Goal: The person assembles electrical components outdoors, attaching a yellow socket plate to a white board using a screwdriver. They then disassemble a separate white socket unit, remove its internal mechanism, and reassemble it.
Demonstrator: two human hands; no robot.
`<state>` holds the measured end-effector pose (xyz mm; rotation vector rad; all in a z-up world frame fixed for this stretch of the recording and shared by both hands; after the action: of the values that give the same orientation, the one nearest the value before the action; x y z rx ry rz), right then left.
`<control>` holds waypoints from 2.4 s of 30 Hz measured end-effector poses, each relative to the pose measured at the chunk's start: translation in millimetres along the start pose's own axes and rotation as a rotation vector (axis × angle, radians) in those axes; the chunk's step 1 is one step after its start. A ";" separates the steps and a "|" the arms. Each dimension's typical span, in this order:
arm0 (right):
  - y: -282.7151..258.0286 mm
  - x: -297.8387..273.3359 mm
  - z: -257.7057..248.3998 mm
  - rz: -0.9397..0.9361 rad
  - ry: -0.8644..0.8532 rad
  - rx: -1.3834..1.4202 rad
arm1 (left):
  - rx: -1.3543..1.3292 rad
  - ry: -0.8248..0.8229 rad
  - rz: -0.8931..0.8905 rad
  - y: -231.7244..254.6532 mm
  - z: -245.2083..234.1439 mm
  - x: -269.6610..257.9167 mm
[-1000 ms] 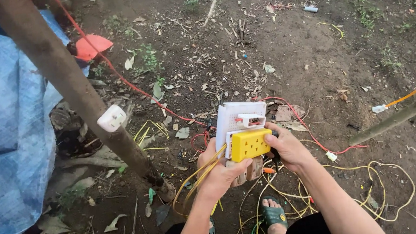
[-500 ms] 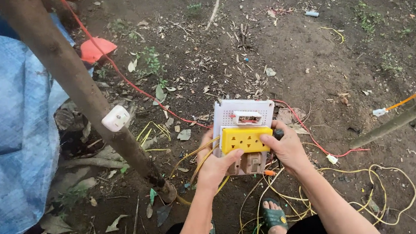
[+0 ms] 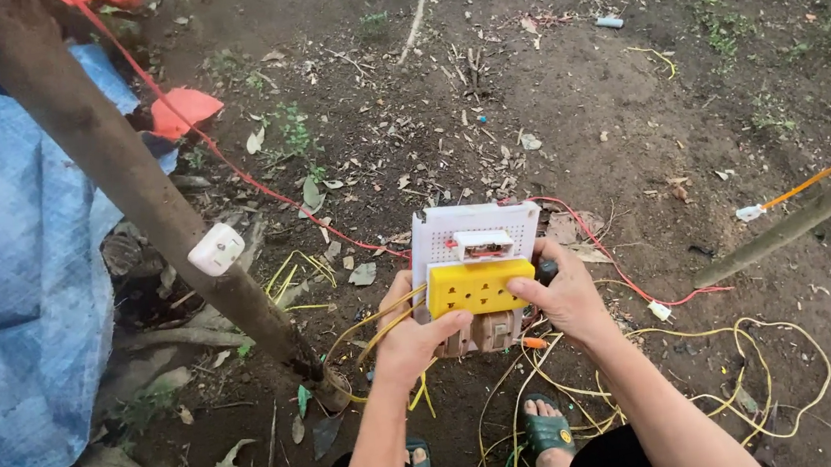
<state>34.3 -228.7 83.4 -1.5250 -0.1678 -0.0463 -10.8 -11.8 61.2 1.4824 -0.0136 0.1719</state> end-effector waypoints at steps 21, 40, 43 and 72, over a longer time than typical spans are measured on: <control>-55.0 -0.7 7.0 -0.146 0.212 -0.277 | -0.453 0.245 -0.479 -12.3 2.7 -10.0; -46.2 -15.7 44.1 -0.349 -0.032 -0.142 | -0.266 0.273 -0.356 -76.1 6.0 0.8; -44.9 -15.5 46.3 -0.346 -0.034 -0.151 | -0.233 0.274 -0.315 -50.7 4.0 1.8; -63.2 -26.7 53.6 -0.479 -0.110 -0.424 | -0.266 0.250 -0.246 -59.3 6.9 4.9</control>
<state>-4.9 -180.3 144.2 -1.8790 -0.6421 -0.4001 1.9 -22.8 3.7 1.1780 0.3344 0.1480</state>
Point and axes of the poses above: each hand's wrist, its own x-axis towards the middle knuckle, its own z-axis out of the palm, y = z × x, the point moved 1 cm from there along x, towards the middle knuckle, and after that the axes turned 8 degrees about x, right-handed, at the moved point
